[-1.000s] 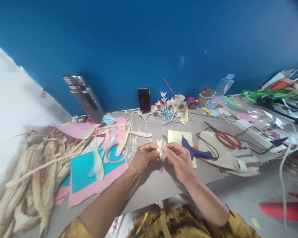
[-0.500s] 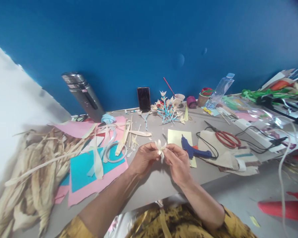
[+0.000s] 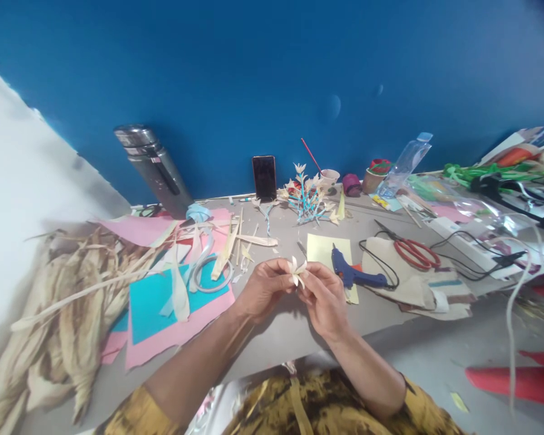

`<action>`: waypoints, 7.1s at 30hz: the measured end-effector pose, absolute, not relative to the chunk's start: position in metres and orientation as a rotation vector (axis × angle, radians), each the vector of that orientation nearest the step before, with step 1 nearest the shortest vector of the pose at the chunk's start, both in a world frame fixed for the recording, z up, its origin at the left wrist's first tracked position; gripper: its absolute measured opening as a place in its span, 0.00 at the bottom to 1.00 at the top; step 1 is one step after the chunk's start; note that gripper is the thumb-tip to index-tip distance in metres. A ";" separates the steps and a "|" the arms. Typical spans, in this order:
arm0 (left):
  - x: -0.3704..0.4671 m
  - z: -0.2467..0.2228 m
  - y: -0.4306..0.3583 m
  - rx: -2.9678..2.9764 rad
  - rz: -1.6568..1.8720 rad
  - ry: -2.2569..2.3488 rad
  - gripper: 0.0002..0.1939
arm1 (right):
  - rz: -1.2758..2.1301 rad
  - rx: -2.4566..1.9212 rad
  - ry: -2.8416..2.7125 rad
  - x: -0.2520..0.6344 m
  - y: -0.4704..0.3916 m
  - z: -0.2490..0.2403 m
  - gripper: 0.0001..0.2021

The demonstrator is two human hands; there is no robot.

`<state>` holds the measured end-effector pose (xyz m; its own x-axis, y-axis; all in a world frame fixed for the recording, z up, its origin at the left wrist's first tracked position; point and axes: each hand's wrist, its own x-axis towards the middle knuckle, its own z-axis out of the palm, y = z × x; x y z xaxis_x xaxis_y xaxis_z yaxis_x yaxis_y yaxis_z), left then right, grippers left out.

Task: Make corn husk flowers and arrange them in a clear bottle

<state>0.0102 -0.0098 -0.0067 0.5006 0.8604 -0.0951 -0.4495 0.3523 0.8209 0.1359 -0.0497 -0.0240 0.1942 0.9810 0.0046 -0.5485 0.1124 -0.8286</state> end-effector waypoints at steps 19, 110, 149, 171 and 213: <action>0.010 -0.002 -0.009 0.815 0.886 0.654 0.12 | 1.173 -0.884 -0.994 0.150 -0.047 -0.030 0.09; 0.009 -0.009 -0.002 0.825 0.920 0.607 0.21 | 1.505 -0.925 -0.952 0.165 -0.038 -0.014 0.16; 0.009 -0.009 -0.009 0.961 1.162 0.729 0.13 | 0.548 -1.121 -1.394 0.145 -0.044 -0.006 0.07; 0.004 0.005 -0.005 1.229 1.081 0.709 0.08 | 1.202 -1.049 -1.279 0.172 -0.036 -0.002 0.13; 0.008 -0.001 -0.012 1.180 1.154 0.735 0.09 | 1.209 -1.098 -1.269 0.169 -0.042 0.002 0.13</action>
<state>0.0083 -0.0122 -0.0007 0.2927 0.9488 0.1189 -0.2929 -0.0294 0.9557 0.1692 -0.0420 0.0015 -0.0606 0.9949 0.0803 -0.0325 0.0785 -0.9964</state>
